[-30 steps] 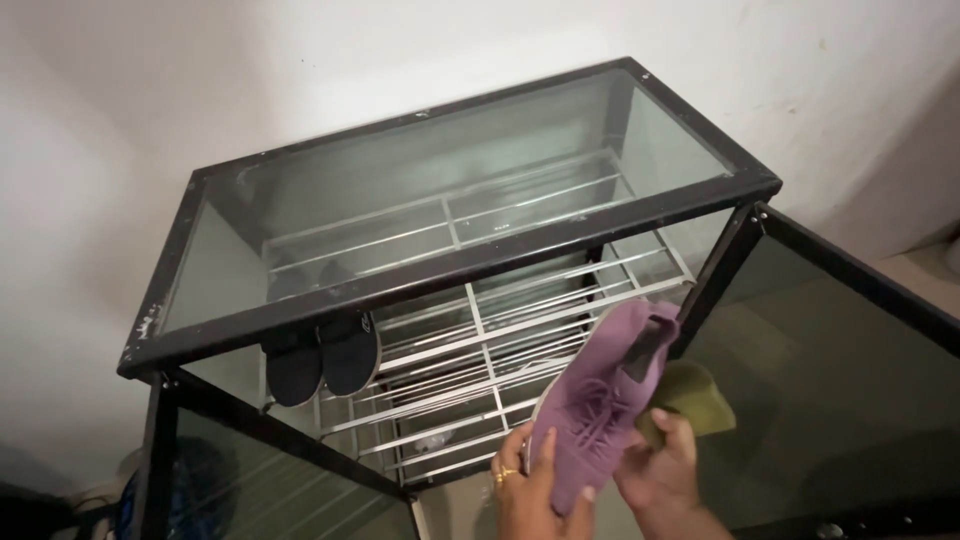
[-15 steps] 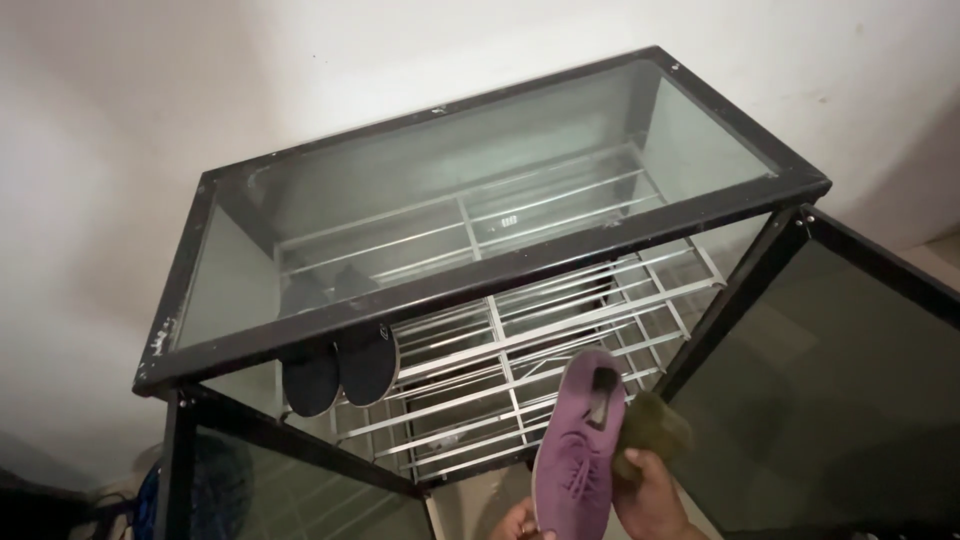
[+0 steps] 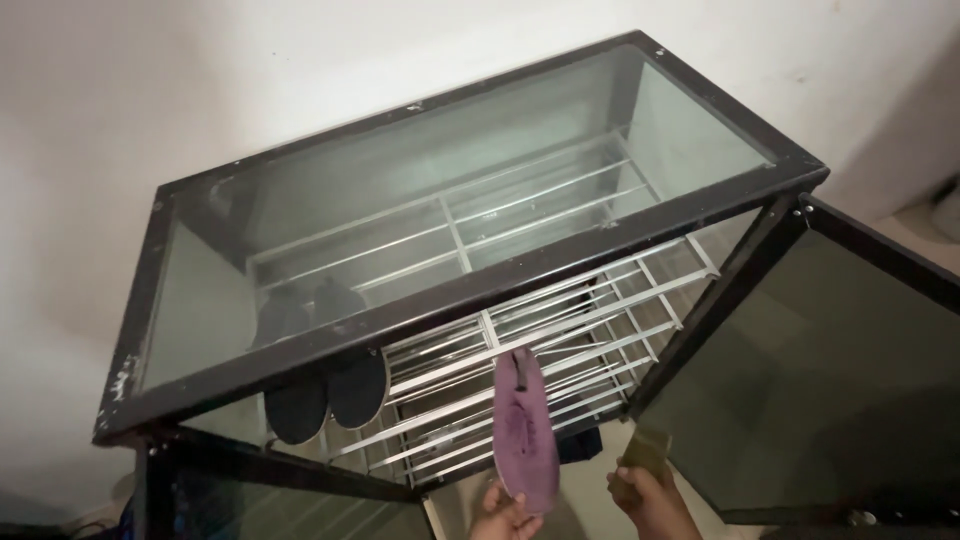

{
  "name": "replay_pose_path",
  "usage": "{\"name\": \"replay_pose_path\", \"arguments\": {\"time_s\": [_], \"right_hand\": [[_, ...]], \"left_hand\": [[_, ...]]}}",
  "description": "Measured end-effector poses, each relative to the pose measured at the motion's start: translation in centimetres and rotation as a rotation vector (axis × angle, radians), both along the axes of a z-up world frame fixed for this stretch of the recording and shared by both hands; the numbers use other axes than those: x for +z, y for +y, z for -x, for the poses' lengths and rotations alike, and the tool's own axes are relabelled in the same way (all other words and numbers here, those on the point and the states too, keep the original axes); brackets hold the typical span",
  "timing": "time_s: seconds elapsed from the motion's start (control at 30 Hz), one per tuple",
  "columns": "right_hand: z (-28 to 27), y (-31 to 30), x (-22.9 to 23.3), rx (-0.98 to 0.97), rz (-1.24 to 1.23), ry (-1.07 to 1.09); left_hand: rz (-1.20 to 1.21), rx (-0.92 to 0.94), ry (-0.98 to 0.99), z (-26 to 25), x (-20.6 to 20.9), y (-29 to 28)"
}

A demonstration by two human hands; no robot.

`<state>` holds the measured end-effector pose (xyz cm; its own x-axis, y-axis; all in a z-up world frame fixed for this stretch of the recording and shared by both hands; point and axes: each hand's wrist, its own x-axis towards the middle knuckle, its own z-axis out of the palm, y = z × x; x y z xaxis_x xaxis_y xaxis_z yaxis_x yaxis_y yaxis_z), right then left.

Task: Cleaning a purple sneaker with a sponge and organizing it in a shoe cabinet.

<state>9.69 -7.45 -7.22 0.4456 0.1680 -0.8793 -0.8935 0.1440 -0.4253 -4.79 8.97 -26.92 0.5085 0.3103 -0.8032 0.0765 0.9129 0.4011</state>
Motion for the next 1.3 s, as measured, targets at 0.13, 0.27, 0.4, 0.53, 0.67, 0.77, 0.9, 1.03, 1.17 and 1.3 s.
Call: {"name": "replay_pose_path", "arguments": {"time_s": [0.13, 0.27, 0.4, 0.53, 0.67, 0.77, 0.9, 1.03, 1.17, 1.3], "right_hand": [[-1.1, -0.7, -2.7, -0.015, 0.021, 0.029], [-2.2, -1.1, -5.2, 0.037, -0.026, 0.12], [-2.9, -1.3, -10.1, 0.09, -0.062, 0.217], [-2.5, -1.3, -11.6, 0.118, -0.13, 0.229], [-1.6, -0.7, -9.9, 0.112, -0.001, 0.033], [-2.0, -0.7, -10.7, 0.076, -0.01, 0.03], [-2.4, -0.8, -11.7, 0.068, -0.052, 0.043], [-3.0, 0.0, -10.1, 0.104, -0.041, 0.088], [-2.6, 1.3, -8.2, 0.058, -0.065, 0.131], [-1.8, 1.9, -11.2, 0.166, -0.078, -0.094]], "left_hand": [[-0.098, 0.124, -0.008, -2.4, 1.5, 1.0], [-0.151, 0.148, -0.022, -5.1, 3.5, 2.7], [-0.15, 0.187, -0.066, -8.1, 3.1, 4.7], [-0.161, 0.189, -0.074, -10.7, 1.1, 7.0], [-0.193, 0.243, -0.133, -13.1, -1.9, 8.9], [-0.191, 0.245, -0.11, -14.3, -1.9, 9.4], [-0.182, 0.231, -0.1, -15.5, -2.9, 9.7], [-0.167, 0.206, -0.092, -15.8, -3.3, 9.7], [-0.145, 0.211, -0.094, -15.7, -3.3, 9.7], [-0.23, 0.162, -0.075, -15.6, -6.4, 9.8]]}}
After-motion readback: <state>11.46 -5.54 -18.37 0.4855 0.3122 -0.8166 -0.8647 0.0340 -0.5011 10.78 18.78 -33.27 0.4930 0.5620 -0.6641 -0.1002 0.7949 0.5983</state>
